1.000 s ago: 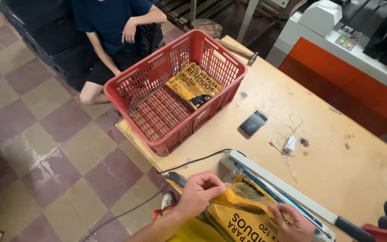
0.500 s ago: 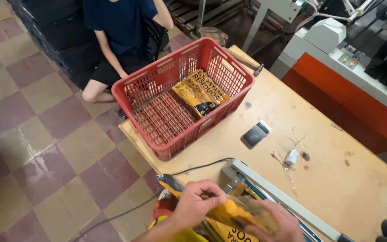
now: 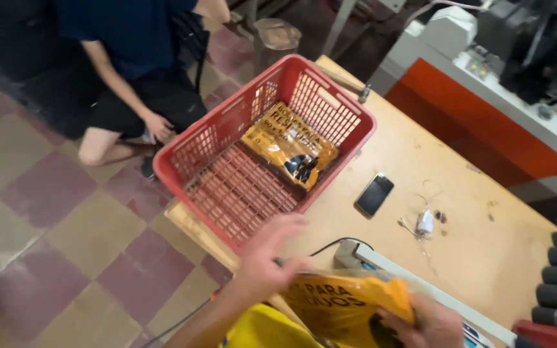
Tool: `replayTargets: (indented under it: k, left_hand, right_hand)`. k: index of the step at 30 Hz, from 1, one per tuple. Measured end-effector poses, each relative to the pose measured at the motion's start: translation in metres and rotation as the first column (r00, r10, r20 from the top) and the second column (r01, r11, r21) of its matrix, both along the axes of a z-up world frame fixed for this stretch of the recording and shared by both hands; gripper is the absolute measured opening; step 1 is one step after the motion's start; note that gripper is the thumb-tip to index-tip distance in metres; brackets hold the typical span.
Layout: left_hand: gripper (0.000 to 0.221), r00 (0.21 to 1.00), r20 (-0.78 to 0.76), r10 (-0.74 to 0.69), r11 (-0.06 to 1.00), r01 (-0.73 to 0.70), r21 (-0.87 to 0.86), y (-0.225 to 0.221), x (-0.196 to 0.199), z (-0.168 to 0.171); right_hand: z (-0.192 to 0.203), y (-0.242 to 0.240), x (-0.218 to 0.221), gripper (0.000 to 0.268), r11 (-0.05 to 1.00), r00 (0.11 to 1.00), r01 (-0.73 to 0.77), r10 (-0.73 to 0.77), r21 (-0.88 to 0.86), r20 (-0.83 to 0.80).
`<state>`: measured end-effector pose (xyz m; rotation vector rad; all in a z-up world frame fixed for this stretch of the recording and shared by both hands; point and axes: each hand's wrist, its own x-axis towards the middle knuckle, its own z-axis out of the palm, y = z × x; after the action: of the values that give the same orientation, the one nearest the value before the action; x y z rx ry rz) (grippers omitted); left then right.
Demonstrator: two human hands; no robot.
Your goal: Sealing individual packs of plastic bags using a manual heat sealer and organizing them into baskets.
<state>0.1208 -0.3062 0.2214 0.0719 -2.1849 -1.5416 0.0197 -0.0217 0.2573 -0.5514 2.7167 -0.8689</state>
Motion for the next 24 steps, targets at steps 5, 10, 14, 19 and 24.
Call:
replayTargets:
  k: [5,10,14,19,24]
  left_hand:
    - [0.078,0.865,0.5,0.044,0.926,-0.222,0.304,-0.085,-0.003,-0.012]
    - [0.08,0.876,0.377,-0.302,0.792,0.011,0.611,-0.12,-0.013,-0.022]
    - [0.066,0.932,0.348,-0.101,0.737,-0.165,0.656,-0.147,-0.046,-0.043]
    - [0.06,0.904,0.428,-0.02,0.743,-0.272,0.611,-0.232,-0.167,-0.108]
    - [0.051,0.837,0.519,0.171,0.818,-0.414,0.398,-0.276,-0.265,-0.241]
  right_hand:
    - [0.027,-0.021,-0.018,0.036,0.793,0.861,0.504,-0.492,-0.341,0.129]
    - [-0.007,-0.068,-0.071,0.03,0.83,0.94,0.27,-0.337,-0.487,-0.054]
    - [-0.029,-0.164,-0.094,0.039,0.38,0.8,0.599,-0.314,-0.705,0.511]
    - [-0.086,-0.219,-0.179,0.041,0.372,0.762,0.647,-0.316,-0.665,0.565]
    - [-0.17,-0.205,-0.253,0.026,0.5,0.725,0.688,-0.451,-0.526,0.52]
